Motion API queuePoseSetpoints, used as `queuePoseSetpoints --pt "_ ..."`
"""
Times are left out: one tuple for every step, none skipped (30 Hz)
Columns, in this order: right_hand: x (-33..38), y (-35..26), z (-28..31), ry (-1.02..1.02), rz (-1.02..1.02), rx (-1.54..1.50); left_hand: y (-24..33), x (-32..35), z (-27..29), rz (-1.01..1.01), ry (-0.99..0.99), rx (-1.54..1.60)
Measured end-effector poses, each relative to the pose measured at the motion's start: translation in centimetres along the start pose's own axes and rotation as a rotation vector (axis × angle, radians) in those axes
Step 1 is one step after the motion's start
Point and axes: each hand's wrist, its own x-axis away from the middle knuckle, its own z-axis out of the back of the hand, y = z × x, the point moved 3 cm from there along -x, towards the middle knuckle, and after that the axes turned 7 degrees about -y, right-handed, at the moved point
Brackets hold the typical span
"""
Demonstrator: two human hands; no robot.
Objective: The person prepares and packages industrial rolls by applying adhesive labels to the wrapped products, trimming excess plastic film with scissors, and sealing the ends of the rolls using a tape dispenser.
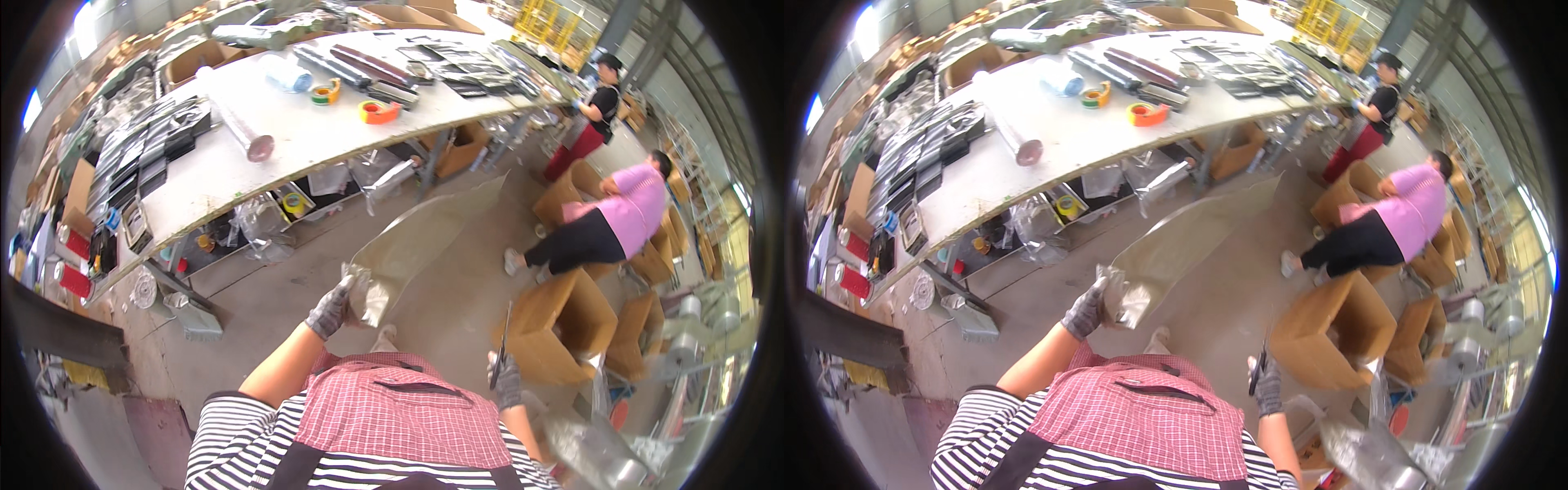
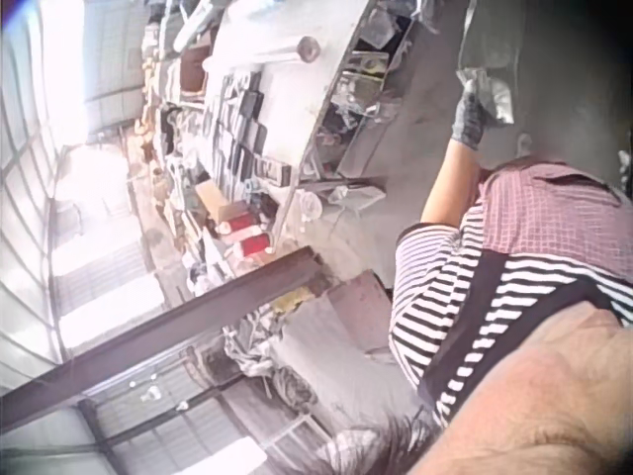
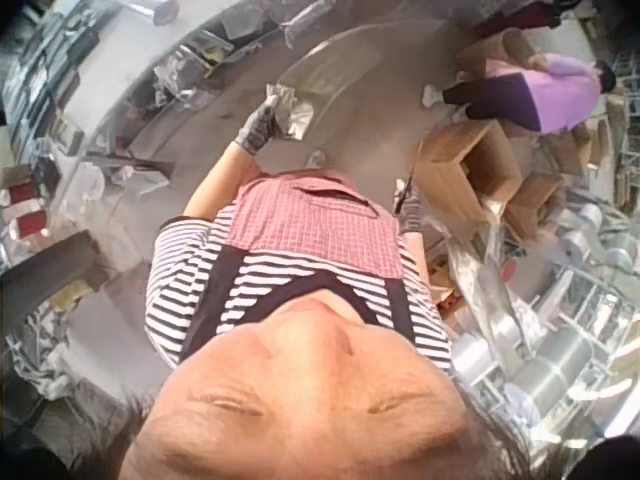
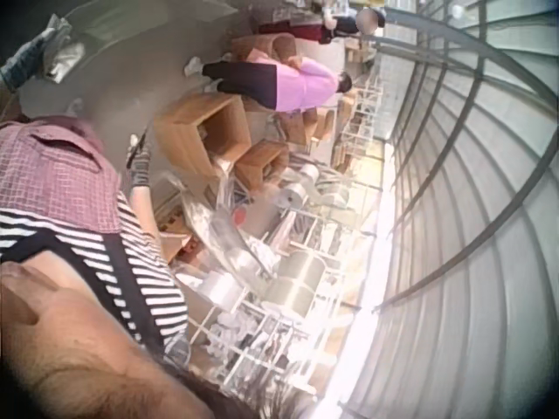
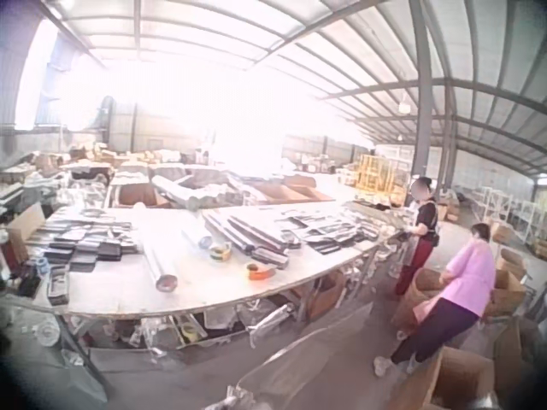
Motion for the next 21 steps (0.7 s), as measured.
queuePoseSetpoints --pt "-3.3 -2.6 -0.6 -0.022 0.114 0.154 0.0 -0.7 1.9 -0.031 0.002 0.018" --pt "-7.5 -5.0 -1.9 0.029 0.266 0.422 0.4 -1.3 5.1 -0.074 0.018 0.036" --pt "-11.7 -7.7 -3.7 0.078 0.42 0.69 0.8 -1.5 7.7 -0.119 0.039 0.056" --pt "-13.4 -13.0 -8.3 0.015 0.509 0.784 1.8 -0.3 10.0 -0.15 0.049 0.115" --pt "-14.5 -18.7 -12.9 -0.035 0.605 0.877 2.8 0.5 11.5 -0.18 0.044 0.175" --pt "-17.9 -22.0 -16.1 -0.072 0.586 0.941 3.8 0.4 12.3 -0.22 0.057 0.197" --pt "-21.3 -24.7 -19.3 -0.116 0.568 1.008 4.9 0.5 13.4 -0.263 0.075 0.219" --pt "-25.4 -26.9 -22.7 -0.142 0.565 1.062 5.8 0.4 14.2 -0.311 0.127 0.209" --pt "-29.5 -28.9 -26.2 -0.163 0.562 1.119 6.7 0.3 15.1 -0.356 0.175 0.2" --pt "-32.6 -31.1 -30.6 -0.152 0.589 1.172 7.5 0.9 17.0 -0.398 0.249 -0.227" --pt "-35.0 -33.1 -35.5 -0.153 0.623 1.225 7.9 1.9 19.6 -0.412 0.344 -0.654" --pt "-37.8 -34.7 -39.0 -0.164 0.597 1.261 8.3 1.6 20.3 -0.42 0.379 -0.732" --pt "-39.9 -36.6 -42.5 -0.173 0.574 1.293 8.8 1.6 20.7 -0.428 0.421 -0.811" --pt "-41.3 -38.6 -44.9 -0.292 0.575 1.229 9.6 1.2 20.0 -0.475 0.403 -0.55" --pt "-42.7 -40.6 -46.8 -0.405 0.566 1.166 10.6 0.6 18.2 -0.52 0.376 -0.288" --pt "-47.7 -41.8 -46.8 -0.294 0.545 1.175 14.9 -1.8 11.6 -0.487 0.362 0.167" --pt "-51.1 -42.7 -48.8 -0.231 0.552 1.174 17.2 -2.6 9.9 -0.491 0.433 -0.082" --pt "-50.9 -43.7 -51.5 -0.221 0.625 1.225 18.1 -2.1 9.2 -0.479 0.543 -0.319" --pt "-50.4 -44.9 -53.1 -0.198 0.698 1.273 19.6 -2.5 7.8 -0.482 0.59 -0.411" --pt "-50.8 -45.7 -53.8 -0.242 0.906 1.133 21.4 -3.8 6.3 -0.48 0.61 -0.507" --pt "-50.9 -46.2 -54.2 -0.285 1.099 0.978 22.8 -5.5 5.8 -0.487 0.593 -0.453"
